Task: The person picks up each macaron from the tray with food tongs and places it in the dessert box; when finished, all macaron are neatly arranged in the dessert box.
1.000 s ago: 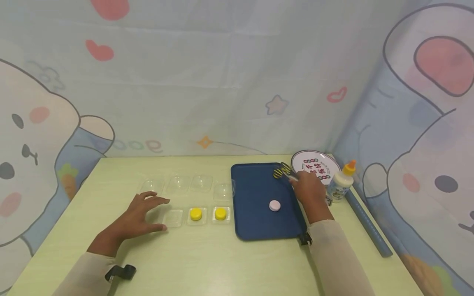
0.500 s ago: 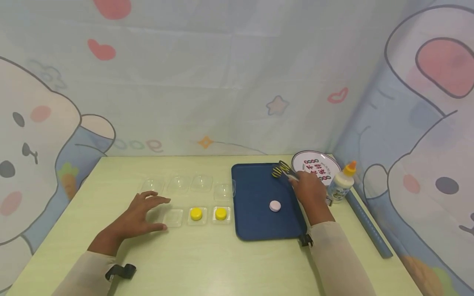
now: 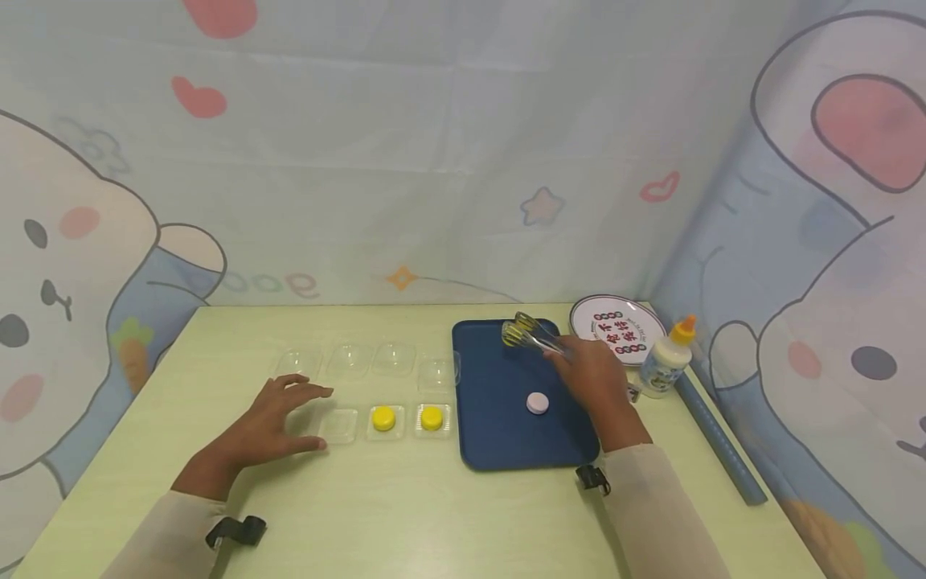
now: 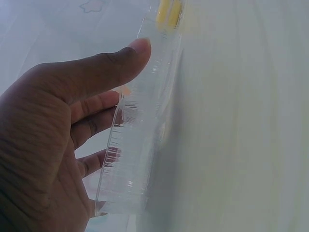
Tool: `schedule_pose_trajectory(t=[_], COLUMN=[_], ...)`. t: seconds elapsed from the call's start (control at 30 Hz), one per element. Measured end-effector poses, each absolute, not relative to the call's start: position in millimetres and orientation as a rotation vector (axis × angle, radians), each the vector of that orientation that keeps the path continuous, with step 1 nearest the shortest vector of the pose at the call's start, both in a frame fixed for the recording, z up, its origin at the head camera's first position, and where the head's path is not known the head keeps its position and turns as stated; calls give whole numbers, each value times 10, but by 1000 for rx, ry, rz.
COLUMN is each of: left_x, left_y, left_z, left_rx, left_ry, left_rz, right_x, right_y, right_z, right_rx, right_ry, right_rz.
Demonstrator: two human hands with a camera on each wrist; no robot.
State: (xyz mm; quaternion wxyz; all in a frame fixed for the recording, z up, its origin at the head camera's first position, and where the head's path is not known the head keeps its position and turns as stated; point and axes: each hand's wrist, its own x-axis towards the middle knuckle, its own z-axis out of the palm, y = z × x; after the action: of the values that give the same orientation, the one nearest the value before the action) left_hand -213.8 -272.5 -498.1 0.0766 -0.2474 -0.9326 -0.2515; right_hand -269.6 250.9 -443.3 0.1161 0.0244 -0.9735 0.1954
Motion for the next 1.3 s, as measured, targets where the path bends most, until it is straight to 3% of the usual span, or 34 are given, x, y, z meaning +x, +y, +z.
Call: schedule_pose_trajectory(t=[1.3], left_x=[-2151], left_y=[-2722], left_z=[-4972], left_rx=[-722], left_ry=[-2827], left_rz=[-750], right_x=[-2242], right_y=[1421], right_z=[-4449], right_rx=[719], right_ry=[-2562], right_rz=[678])
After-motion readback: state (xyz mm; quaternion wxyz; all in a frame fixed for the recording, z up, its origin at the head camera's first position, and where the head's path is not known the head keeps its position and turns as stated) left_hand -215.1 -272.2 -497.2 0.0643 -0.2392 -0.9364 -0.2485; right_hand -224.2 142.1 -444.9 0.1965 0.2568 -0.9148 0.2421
